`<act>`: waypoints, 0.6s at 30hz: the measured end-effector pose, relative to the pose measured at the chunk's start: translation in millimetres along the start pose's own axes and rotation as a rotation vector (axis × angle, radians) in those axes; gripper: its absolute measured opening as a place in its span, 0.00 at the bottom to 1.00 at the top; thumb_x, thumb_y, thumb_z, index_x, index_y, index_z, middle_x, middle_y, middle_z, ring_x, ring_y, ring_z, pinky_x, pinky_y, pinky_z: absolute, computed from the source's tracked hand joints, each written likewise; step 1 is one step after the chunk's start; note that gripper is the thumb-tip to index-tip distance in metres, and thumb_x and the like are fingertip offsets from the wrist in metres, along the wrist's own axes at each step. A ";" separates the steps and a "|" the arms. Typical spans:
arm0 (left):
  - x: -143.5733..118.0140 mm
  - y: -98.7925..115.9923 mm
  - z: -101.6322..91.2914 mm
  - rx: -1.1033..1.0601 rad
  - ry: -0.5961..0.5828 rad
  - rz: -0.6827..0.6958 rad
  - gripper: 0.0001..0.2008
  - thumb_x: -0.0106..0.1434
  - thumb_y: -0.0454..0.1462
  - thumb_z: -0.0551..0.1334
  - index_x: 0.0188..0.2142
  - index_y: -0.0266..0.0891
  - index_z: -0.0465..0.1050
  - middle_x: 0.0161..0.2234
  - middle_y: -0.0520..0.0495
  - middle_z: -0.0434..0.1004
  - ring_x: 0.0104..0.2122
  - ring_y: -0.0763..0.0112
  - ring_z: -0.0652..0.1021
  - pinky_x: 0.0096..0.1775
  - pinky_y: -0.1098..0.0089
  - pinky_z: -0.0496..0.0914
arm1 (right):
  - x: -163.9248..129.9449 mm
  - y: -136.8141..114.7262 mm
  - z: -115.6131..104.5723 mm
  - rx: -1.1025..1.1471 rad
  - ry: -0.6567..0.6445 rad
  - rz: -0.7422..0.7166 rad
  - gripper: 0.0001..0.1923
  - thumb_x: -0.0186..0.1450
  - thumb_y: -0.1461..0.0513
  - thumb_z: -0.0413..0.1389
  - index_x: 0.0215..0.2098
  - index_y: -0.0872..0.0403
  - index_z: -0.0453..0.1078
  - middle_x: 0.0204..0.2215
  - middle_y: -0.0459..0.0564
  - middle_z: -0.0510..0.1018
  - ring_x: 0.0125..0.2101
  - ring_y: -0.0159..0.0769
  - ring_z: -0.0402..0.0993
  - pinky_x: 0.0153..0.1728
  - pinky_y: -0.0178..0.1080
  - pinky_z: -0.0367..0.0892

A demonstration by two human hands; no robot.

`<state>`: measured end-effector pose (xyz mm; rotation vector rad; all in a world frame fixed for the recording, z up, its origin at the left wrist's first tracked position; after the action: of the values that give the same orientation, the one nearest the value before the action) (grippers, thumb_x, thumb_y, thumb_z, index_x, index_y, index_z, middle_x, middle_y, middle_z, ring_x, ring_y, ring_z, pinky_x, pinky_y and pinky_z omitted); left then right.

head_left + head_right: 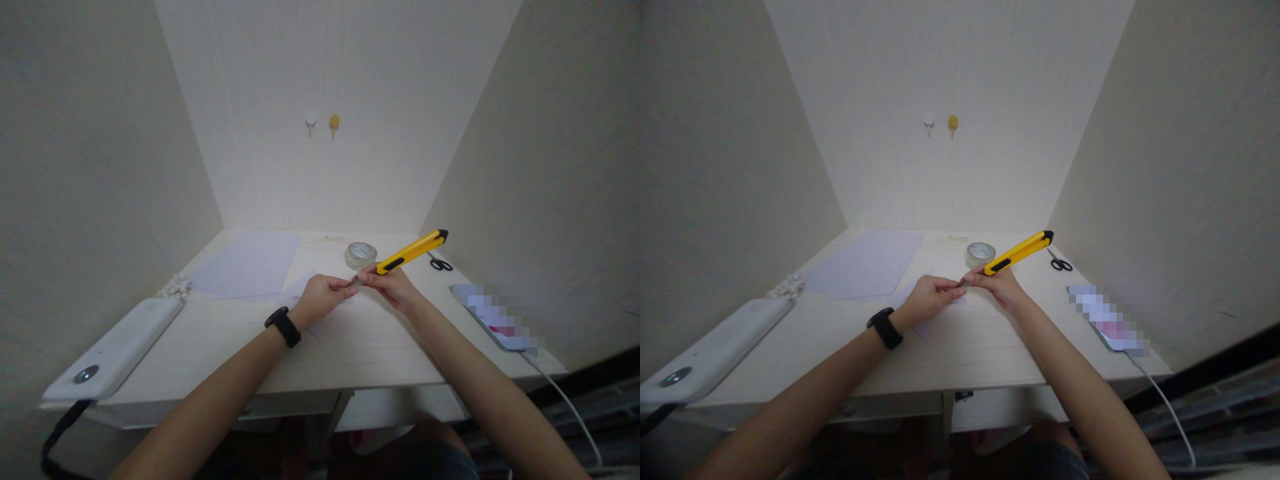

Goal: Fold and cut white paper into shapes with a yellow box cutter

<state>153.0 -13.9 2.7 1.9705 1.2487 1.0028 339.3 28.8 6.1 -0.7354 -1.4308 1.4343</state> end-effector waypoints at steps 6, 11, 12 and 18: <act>-15.2 -9.1 -4.1 0.638 -0.077 0.322 0.13 0.68 0.39 0.58 0.46 0.42 0.80 0.44 0.45 0.82 0.46 0.61 0.77 0.47 0.62 0.68 | -6.0 23.9 -19.9 0.132 0.182 0.117 0.18 0.40 0.58 0.75 0.26 0.55 0.78 0.27 0.47 0.81 0.30 0.35 0.77 0.37 0.39 0.74; -18.1 -13.1 -1.7 0.680 -0.133 0.424 0.13 0.69 0.33 0.55 0.42 0.40 0.79 0.44 0.47 0.81 0.45 0.64 0.76 0.48 0.64 0.67 | -11.0 29.9 -19.9 0.184 0.234 0.109 0.18 0.38 0.62 0.76 0.26 0.55 0.78 0.26 0.45 0.80 0.30 0.33 0.76 0.39 0.37 0.74; -17.4 -12.0 -2.1 0.691 -0.114 0.425 0.13 0.69 0.34 0.55 0.42 0.40 0.79 0.44 0.47 0.81 0.45 0.64 0.75 0.49 0.63 0.67 | -11.3 30.1 -18.6 0.186 0.247 0.103 0.17 0.38 0.62 0.76 0.25 0.55 0.78 0.26 0.45 0.80 0.30 0.32 0.76 0.39 0.37 0.74; 1.8 -9.3 -11.0 0.900 0.067 0.287 0.13 0.68 0.34 0.56 0.49 0.36 0.74 0.50 0.39 0.77 0.50 0.58 0.73 0.48 0.59 0.67 | -8.6 30.6 -16.1 0.205 0.301 0.075 0.18 0.37 0.61 0.76 0.25 0.54 0.77 0.26 0.46 0.80 0.31 0.35 0.76 0.41 0.40 0.74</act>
<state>139.9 -7.8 1.7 2.8738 1.6704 0.6736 350.9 31.5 -27.5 -0.8399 -1.0197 1.4328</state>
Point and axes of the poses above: each hand's wrist, its own x-axis towards the middle knuckle, its own z-axis out of the palm, y = z × x, the point moved 1 cm from there along x, towards the middle knuckle
